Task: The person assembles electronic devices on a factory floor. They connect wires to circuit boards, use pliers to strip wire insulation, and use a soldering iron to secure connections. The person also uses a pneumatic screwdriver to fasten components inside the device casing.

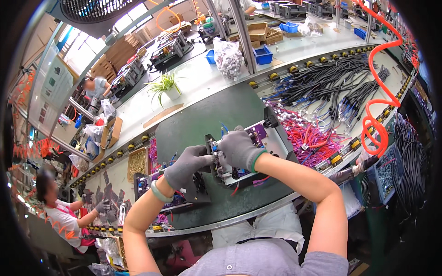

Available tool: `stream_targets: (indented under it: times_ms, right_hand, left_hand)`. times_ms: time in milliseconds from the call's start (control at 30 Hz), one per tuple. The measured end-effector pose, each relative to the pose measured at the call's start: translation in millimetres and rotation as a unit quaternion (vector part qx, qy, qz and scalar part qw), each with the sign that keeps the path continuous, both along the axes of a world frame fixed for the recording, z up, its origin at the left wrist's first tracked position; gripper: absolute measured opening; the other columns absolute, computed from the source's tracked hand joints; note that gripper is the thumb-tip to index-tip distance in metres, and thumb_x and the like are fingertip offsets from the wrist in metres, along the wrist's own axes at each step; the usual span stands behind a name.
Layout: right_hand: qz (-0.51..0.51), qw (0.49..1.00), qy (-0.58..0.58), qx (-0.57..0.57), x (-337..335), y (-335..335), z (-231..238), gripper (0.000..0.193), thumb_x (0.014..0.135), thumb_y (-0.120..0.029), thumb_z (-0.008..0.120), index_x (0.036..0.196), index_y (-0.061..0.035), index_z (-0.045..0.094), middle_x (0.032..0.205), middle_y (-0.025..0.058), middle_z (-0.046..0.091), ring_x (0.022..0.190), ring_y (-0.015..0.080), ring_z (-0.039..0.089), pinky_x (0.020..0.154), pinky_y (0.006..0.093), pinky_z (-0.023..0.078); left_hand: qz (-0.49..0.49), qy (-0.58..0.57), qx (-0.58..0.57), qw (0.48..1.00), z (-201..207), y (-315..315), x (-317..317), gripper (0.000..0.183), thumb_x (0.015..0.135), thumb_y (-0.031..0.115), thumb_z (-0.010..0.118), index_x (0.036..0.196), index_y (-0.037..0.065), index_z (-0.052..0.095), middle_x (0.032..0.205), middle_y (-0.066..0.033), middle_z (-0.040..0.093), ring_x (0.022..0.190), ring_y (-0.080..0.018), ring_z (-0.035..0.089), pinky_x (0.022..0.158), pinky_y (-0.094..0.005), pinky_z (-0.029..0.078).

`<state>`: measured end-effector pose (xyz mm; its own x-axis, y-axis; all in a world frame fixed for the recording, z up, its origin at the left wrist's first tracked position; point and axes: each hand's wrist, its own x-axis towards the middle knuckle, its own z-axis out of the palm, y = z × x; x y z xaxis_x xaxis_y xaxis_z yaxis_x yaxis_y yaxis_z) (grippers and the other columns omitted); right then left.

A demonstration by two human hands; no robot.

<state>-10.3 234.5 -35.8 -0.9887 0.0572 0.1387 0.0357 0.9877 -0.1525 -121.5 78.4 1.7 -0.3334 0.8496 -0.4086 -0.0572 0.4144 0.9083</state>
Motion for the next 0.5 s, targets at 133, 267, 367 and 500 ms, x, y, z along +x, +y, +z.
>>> stream_targets:
  times_ms: [133, 267, 367, 500]
  right_hand:
    - [-0.013, 0.999, 0.043, -0.015, 0.5, 1.5, -8.8, 0.013, 0.077, -0.024, 0.067, 0.078, -0.0125, 0.073, 0.080, 0.0102, 0.069, 0.083, 0.0274, 0.069, 0.086, 0.0404, 0.045]
    - [0.009, 1.000, 0.001, 0.014, 0.2, 4.9, 5.2, 0.011, 0.080, -0.023, 0.066, 0.081, -0.0136, 0.072, 0.082, 0.0086, 0.069, 0.084, 0.0257, 0.069, 0.086, 0.0401, 0.045]
    - [0.026, 0.997, 0.075, 0.011, 18.5, 7.7, 21.0, 0.010, 0.083, -0.023, 0.065, 0.084, -0.0147, 0.071, 0.082, 0.0062, 0.068, 0.083, 0.0238, 0.069, 0.085, 0.0398, 0.045]
    - [0.053, 0.987, 0.131, -0.071, 30.8, -2.7, 19.6, 0.013, 0.082, -0.023, 0.068, 0.080, -0.0100, 0.070, 0.077, 0.0073, 0.068, 0.077, 0.0246, 0.068, 0.075, 0.0412, 0.049]
  left_hand:
    - [-0.009, 0.014, -0.008, 1.000, 3.6, 1.4, 0.7, 0.036, 0.093, 0.018, 0.064, 0.117, -0.009, 0.059, 0.103, -0.0099, 0.066, 0.092, -0.0149, 0.065, 0.084, -0.0313, 0.055]
    - [0.001, 0.032, 0.015, 0.999, -9.8, -4.7, -0.8, 0.040, 0.092, 0.021, 0.065, 0.120, -0.007, 0.058, 0.103, -0.0081, 0.066, 0.091, -0.0131, 0.064, 0.082, -0.0301, 0.054]
    - [0.108, 0.478, 0.112, 0.864, -23.5, -6.7, 15.1, 0.043, 0.086, 0.030, 0.071, 0.120, 0.005, 0.061, 0.106, -0.0122, 0.067, 0.102, -0.0287, 0.064, 0.086, -0.0406, 0.052]
    - [0.031, 0.615, 0.214, 0.758, 5.3, -1.3, 40.0, 0.025, 0.082, 0.019, 0.073, 0.101, 0.006, 0.066, 0.098, -0.0120, 0.065, 0.088, -0.0321, 0.065, 0.075, -0.0391, 0.052]
